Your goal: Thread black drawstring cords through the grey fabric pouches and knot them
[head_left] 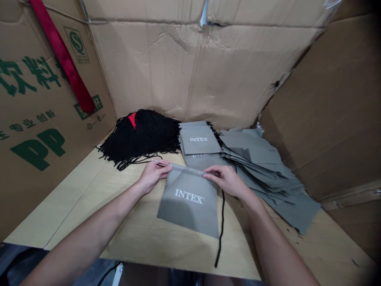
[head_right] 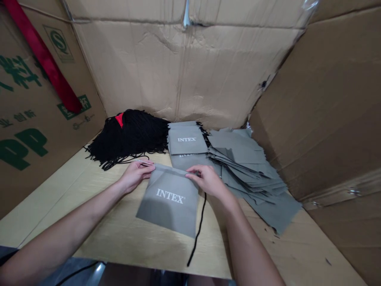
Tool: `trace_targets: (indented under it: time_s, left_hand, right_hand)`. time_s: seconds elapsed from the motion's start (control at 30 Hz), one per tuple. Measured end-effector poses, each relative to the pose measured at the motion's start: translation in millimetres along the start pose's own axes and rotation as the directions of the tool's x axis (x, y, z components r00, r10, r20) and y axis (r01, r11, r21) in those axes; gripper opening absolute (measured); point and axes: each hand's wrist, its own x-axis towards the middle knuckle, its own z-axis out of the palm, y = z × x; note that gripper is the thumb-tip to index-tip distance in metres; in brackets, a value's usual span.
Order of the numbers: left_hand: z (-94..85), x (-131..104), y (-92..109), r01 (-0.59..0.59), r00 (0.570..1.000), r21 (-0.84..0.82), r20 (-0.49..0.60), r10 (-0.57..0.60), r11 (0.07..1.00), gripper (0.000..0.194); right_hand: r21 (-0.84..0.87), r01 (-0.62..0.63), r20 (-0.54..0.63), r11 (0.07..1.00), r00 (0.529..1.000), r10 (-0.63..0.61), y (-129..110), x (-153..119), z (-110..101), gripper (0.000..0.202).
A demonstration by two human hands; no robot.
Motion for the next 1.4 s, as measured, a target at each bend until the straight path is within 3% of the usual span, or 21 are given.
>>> trace_targets:
  time_s: [0.07, 0.13, 0.2, 0.27, 0.33, 0.43, 0.53, 0.6, 0.67, 0.77, 0.83, 0.93, 1.03, 1.13, 1.23, 1.33, 1.4]
  left_hand:
    - [-6.0, 4.2, 2.9, -0.011, 1.0, 0.152, -0.016, 0.014, 0.988, 0.033]
    - [-16.1, 10.3, 8.6, -0.133, 0.979, 0.328, -0.104, 0.176, 0.935, 0.033]
    - [-29.6, 16.9, 16.7, -0.282, 0.887, 0.521, -0.179, 0.426, 0.806, 0.034]
    - [-44.4, 22.3, 24.8, -0.338, 0.803, 0.689, -0.144, 0.579, 0.641, 0.026]
    - [-57.6, 26.0, 30.0, -0.338, 0.825, 0.798, -0.005, 0.566, 0.5, 0.016]
    - [-69.1, 28.9, 30.1, -0.365, 0.859, 0.885, 0.202, 0.47, 0.288, 0.014]
    - [-70.4, 30.4, 25.2, -0.382, 0.845, 0.911, 0.275, 0.46, 0.158, 0.01]
    - [-67.5, 31.1, 22.5, -0.386, 0.844, 0.894, 0.242, 0.479, 0.228, 0.01]
    - [-62.8, 31.5, 20.9, -0.378, 0.868, 0.807, 0.137, 0.478, 0.455, 0.007]
    - [-54.6, 30.5, 20.4, -0.252, 0.956, 0.454, -0.021, 0.294, 0.854, 0.006]
    - [-49.4, 28.1, 21.1, -0.128, 0.989, 0.182, -0.048, 0.139, 0.975, 0.009]
    - [-43.5, 23.1, 22.9, -0.026, 0.999, -0.056, -0.041, 0.023, 0.998, 0.02]
    - [-40.8, 19.9, 24.3, -0.034, 0.999, -0.065, -0.043, 0.031, 0.997, 0.032]
    - [-43.3, 22.0, 24.2, -0.147, 0.982, 0.078, -0.105, 0.155, 0.986, 0.038]
    - [-50.7, 29.4, 21.8, -0.264, 0.92, 0.355, -0.187, 0.344, 0.897, 0.044]
    - [-57.5, 36.1, 17.9, -0.292, 0.855, 0.536, -0.225, 0.468, 0.792, 0.041]
    - [-58.5, 36.6, 15.3, -0.29, 0.837, 0.618, -0.207, 0.507, 0.731, 0.034]
  right_hand:
    - [-0.014, -0.04, -0.029, 0.999, 0.999, 0.039, 3.6, 0.3, -3.6, 0.024]
    - [-0.026, -0.064, -0.068, 0.998, 0.996, 0.062, 8.2, 0.0, -7.6, 0.025]
    - [-0.025, -0.079, -0.094, 0.997, 0.993, 0.077, 13.2, -0.6, -10.7, 0.025]
    - [-0.014, -0.086, -0.087, 0.996, 0.993, 0.084, 17.4, -1.0, -12.2, 0.027]
    - [-0.003, -0.083, -0.057, 0.997, 0.995, 0.083, 19.8, -1.0, -12.2, 0.029]
    - [0.0, -0.081, -0.024, 0.997, 0.996, 0.081, 19.6, -0.3, -11.2, 0.03]
    - [0.001, -0.084, -0.04, 0.996, 0.996, 0.084, 17.0, 0.4, -11.2, 0.029]
    - [-0.001, -0.085, -0.071, 0.996, 0.994, 0.084, 15.8, 0.5, -11.7, 0.029]
    - [-0.001, -0.084, -0.106, 0.996, 0.991, 0.083, 15.6, 0.3, -12.2, 0.029]
    - [0.003, -0.077, -0.131, 0.997, 0.988, 0.077, 15.9, -0.1, -12.4, 0.028]
    - [0.001, -0.069, -0.134, 0.998, 0.989, 0.069, 15.7, -0.2, -11.9, 0.027]
    - [-0.001, -0.057, -0.14, 0.998, 0.989, 0.057, 14.5, -0.2, -10.8, 0.027]
    - [0.005, -0.055, -0.149, 0.998, 0.987, 0.055, 13.3, 0.0, -9.8, 0.026]
    - [-0.004, -0.046, -0.154, 0.999, 0.987, 0.045, 12.9, 0.2, -9.5, 0.026]
    - [-0.042, -0.048, -0.148, 0.998, 0.988, 0.041, 13.5, 0.3, -9.7, 0.023]
    - [-0.065, -0.054, -0.153, 0.996, 0.987, 0.044, 14.3, 0.4, -10.0, 0.021]
    - [-0.069, -0.056, -0.167, 0.996, 0.985, 0.044, 14.2, 0.2, -10.5, 0.021]
